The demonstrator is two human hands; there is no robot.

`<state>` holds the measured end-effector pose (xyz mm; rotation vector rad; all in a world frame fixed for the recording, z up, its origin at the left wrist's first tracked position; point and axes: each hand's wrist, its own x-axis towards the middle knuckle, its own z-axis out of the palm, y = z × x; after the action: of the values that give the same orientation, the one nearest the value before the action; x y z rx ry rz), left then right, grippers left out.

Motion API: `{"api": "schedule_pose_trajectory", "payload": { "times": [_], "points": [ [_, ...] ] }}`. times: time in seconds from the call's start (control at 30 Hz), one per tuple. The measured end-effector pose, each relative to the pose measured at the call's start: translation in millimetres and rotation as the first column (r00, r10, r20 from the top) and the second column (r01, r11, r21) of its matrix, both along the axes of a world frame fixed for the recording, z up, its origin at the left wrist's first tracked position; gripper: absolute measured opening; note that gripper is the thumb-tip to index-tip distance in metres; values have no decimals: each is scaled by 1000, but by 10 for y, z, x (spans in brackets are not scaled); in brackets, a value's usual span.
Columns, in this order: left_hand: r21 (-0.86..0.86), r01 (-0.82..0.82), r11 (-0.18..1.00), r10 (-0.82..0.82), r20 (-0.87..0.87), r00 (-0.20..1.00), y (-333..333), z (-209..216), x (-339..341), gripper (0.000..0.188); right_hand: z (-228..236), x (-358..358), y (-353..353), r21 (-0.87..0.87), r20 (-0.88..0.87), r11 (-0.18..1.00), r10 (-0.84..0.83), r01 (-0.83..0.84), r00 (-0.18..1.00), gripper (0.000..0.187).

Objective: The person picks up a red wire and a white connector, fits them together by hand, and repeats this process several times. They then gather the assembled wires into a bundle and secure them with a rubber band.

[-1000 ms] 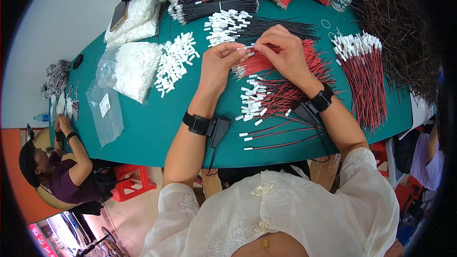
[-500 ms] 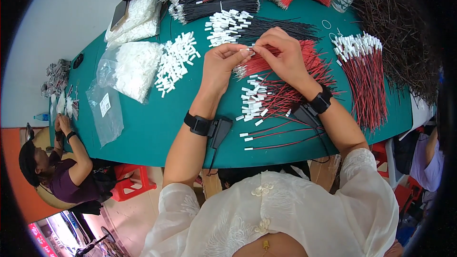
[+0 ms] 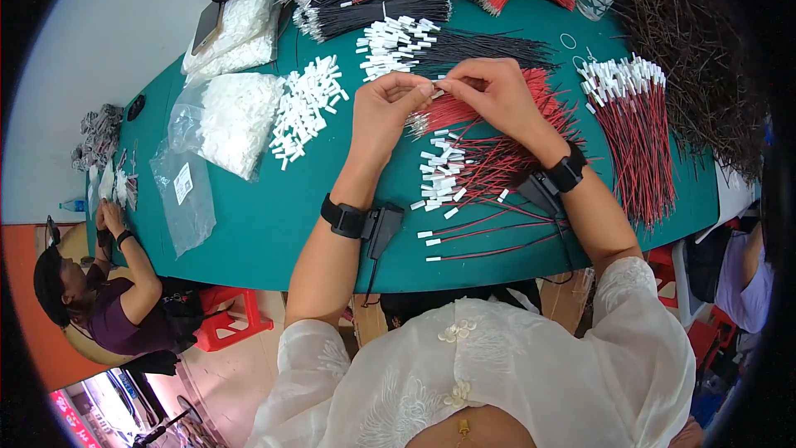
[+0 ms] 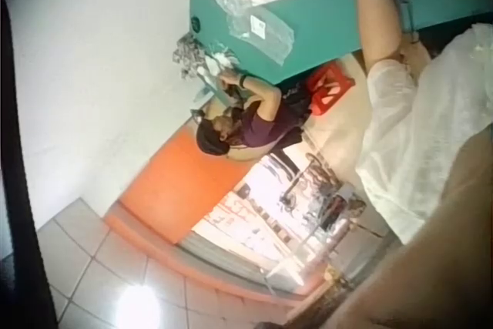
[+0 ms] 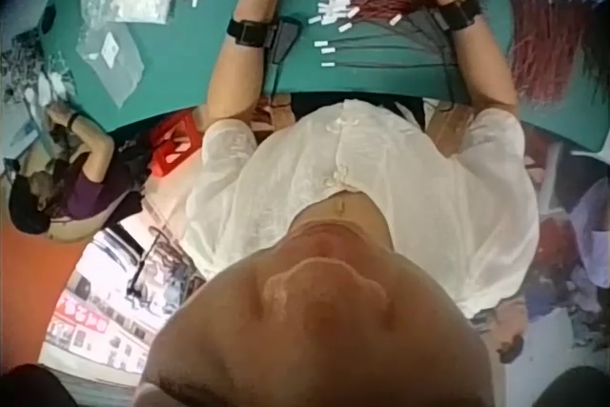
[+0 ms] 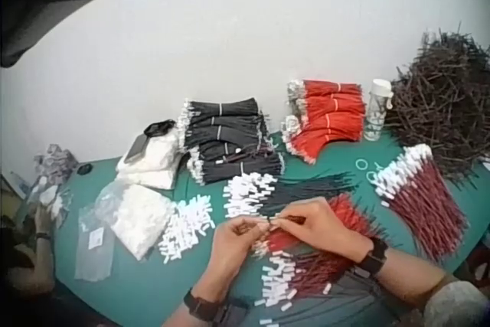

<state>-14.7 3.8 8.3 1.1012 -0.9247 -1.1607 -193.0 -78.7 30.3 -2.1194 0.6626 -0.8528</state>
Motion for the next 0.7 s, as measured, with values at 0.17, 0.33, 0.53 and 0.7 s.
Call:
{"api": "schedule_pose_trajectory", "payload": {
  "times": [0.17,0.33,0.53,0.7],
  "points": [
    [10,-6,1000,3,286,958,-12,-23,55,14,149,-186,-128,208,-445,955,285,-212,849,16],
    [-31,-74,997,78,580,811,-3,-47,61,13,113,-146,-126,-67,-198,963,245,-263,949,13],
    [-40,-55,998,68,531,844,-16,-127,18,12,-103,-82,-132,-380,-182,922,12,-81,983,10],
    [-73,-63,995,93,555,826,-18,-140,5,15,-130,-65,-134,-341,-181,933,52,-112,982,10]
  ]
}}
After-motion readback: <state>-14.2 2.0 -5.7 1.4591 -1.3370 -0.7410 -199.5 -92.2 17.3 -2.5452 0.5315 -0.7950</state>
